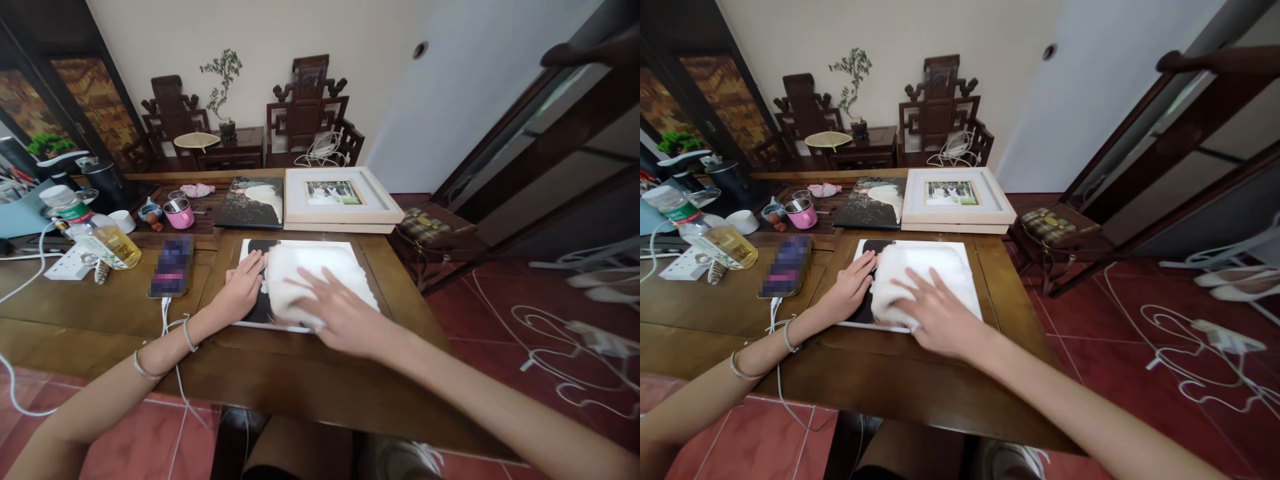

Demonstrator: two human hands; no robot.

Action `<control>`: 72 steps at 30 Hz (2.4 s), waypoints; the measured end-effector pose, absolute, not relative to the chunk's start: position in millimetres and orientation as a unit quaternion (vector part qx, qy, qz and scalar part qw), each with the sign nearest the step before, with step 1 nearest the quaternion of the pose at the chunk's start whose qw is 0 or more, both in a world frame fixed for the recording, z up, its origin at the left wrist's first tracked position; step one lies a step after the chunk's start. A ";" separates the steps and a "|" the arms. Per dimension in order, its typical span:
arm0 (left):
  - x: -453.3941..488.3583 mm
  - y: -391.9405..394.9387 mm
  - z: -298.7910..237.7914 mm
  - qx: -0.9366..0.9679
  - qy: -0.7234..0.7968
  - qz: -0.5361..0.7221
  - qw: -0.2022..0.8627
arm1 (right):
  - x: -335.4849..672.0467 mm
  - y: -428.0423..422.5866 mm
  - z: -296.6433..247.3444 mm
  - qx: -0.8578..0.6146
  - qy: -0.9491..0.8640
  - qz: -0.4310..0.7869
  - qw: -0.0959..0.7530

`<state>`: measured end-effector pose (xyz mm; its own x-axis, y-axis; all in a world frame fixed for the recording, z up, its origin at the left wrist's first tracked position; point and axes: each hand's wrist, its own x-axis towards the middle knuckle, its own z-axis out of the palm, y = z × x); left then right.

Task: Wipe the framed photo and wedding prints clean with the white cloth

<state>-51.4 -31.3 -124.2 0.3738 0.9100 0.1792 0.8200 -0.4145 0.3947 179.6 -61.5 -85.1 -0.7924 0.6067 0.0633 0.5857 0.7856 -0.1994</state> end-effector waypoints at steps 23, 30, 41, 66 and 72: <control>-49.4 -34.5 -118.1 0.816 0.534 0.178 0.135 | 197.0 -120.3 -59.1 -0.243 -0.945 0.217 0.030; -48.5 -36.1 -118.7 0.818 0.535 0.170 0.126 | 209.1 -58.3 -86.3 -0.375 -0.916 0.089 0.114; -50.2 -33.5 -108.8 0.727 0.511 0.403 0.218 | 155.6 -65.6 -79.3 -0.224 -0.962 0.137 0.079; -45.6 -38.8 -115.6 0.837 0.499 0.197 0.111 | 128.3 20.0 -61.9 -0.325 -0.872 0.304 0.206; -46.4 -38.0 -117.1 0.836 0.499 0.201 0.108 | 114.6 32.1 -50.2 -0.311 -0.888 0.295 0.165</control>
